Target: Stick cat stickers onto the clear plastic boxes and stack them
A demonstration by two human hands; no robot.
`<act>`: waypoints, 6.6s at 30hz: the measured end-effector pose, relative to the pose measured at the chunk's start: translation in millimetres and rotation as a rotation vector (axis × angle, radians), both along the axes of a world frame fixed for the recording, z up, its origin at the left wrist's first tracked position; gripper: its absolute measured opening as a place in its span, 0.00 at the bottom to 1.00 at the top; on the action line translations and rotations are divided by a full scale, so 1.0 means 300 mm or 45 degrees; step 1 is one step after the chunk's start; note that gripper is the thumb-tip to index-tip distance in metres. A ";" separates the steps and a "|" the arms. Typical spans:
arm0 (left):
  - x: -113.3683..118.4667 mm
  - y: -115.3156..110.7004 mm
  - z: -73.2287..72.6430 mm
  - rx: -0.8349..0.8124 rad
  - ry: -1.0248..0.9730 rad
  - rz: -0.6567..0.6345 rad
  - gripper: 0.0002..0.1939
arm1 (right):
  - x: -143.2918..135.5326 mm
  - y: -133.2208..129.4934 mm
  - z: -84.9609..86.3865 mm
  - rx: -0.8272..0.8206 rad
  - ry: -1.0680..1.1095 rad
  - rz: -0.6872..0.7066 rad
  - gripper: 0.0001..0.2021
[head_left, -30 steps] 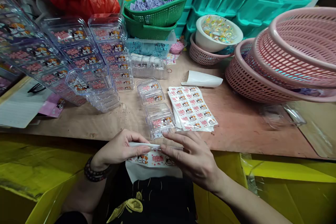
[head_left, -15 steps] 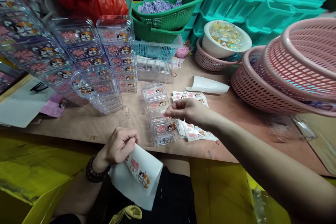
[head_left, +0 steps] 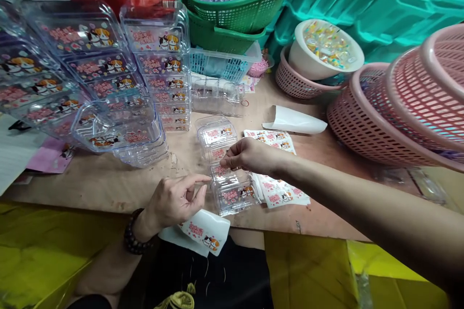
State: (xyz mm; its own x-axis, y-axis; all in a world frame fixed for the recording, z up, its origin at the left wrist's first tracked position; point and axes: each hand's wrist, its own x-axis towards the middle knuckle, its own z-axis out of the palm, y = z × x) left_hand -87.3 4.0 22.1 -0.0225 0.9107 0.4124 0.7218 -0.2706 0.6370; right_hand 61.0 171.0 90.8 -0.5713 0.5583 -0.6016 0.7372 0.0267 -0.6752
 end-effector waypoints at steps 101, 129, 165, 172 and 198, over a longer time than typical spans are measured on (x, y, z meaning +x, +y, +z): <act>0.000 0.064 -0.015 -0.689 -0.442 -0.093 0.28 | 0.178 -0.090 -0.066 0.433 0.338 -0.029 0.09; -0.006 0.100 -0.014 -0.785 -0.438 -0.170 0.26 | 0.134 -0.116 -0.120 -0.115 1.012 -0.341 0.23; -0.015 0.064 -0.051 -0.533 -0.582 -0.045 0.32 | 0.184 -0.070 -0.073 -0.383 0.783 -0.577 0.28; -0.012 0.062 -0.050 -0.412 -0.511 -0.082 0.30 | 0.183 -0.081 -0.071 -0.370 0.719 -0.592 0.27; -0.009 0.061 -0.062 -0.290 -0.311 -0.127 0.26 | 0.192 -0.086 -0.088 -0.371 0.700 -0.626 0.27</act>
